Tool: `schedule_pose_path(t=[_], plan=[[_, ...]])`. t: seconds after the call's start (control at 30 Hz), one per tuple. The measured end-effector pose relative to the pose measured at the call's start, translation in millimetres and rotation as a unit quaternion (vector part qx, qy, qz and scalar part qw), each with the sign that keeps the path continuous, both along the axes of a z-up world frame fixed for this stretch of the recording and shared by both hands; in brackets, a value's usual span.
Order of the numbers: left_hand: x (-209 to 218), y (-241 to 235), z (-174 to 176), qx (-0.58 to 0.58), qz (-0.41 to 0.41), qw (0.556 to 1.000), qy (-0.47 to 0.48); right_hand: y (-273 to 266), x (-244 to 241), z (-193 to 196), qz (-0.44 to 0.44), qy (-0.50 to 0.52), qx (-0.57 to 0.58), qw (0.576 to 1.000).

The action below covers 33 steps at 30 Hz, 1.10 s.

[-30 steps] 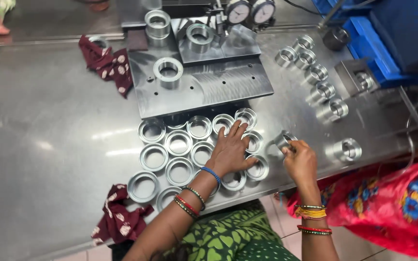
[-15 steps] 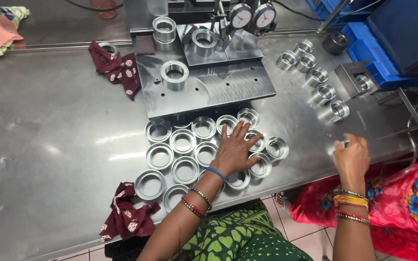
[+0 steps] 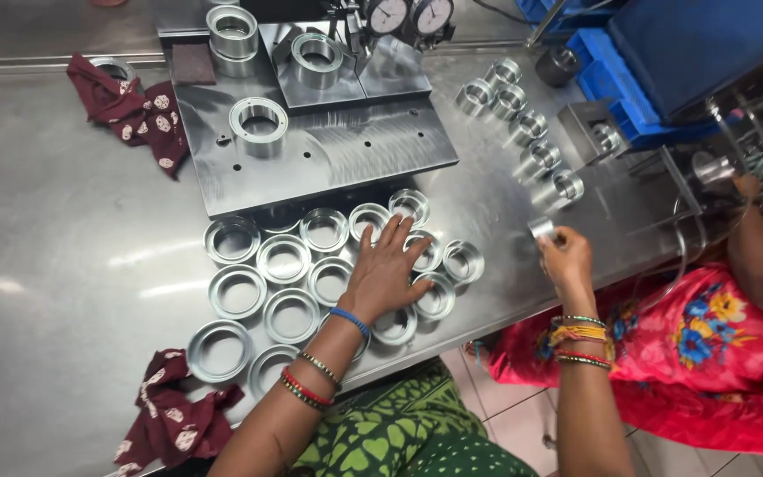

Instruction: Polishing cylindrical metal components with a cloth at a metal fabrication station.

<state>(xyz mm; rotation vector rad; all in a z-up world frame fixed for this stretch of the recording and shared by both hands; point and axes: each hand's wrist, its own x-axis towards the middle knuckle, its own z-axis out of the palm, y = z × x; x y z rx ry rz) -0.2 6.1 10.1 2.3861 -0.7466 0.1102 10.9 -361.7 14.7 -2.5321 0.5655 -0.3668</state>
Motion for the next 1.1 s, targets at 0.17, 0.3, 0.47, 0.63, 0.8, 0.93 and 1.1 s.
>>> schedule_pose_path(t=[0.17, 0.3, 0.47, 0.63, 0.8, 0.93, 1.1], plan=[[0.6, -1.7, 0.6, 0.003, 0.001, 1.0, 0.014, 101.7, 51.0, 77.1, 0.197, -0.088, 0.3, 0.929], [1.9, -1.8, -1.2, 0.0, -0.003, 1.0, 0.012, 175.7, 119.9, 97.0, 0.369, -0.148, 0.157, 0.904], [1.2, -2.8, -3.8, 0.001, 0.002, 1.0, 0.016, 229.6, 176.7, 83.6, 0.404, -0.197, -0.056, 0.892], [2.7, -3.9, -9.4, -0.011, 0.005, 1.0, 0.024, 254.7, 219.6, 79.6, 0.384, -0.195, -0.147, 0.891], [1.2, -6.6, -14.1, -0.034, 0.004, 0.999, -0.002, 269.3, 250.6, 76.4, 0.298, -0.181, -0.197, 0.916], [3.5, -5.3, -8.0, -0.02, 0.004, 1.0, 0.009, 265.2, 248.3, 74.8, 0.298, -0.202, -0.195, 0.912], [1.2, -4.2, -8.9, -0.007, 0.019, 1.0, 0.001, 227.3, 194.9, 73.0, 0.366, -0.166, -0.147, 0.904]])
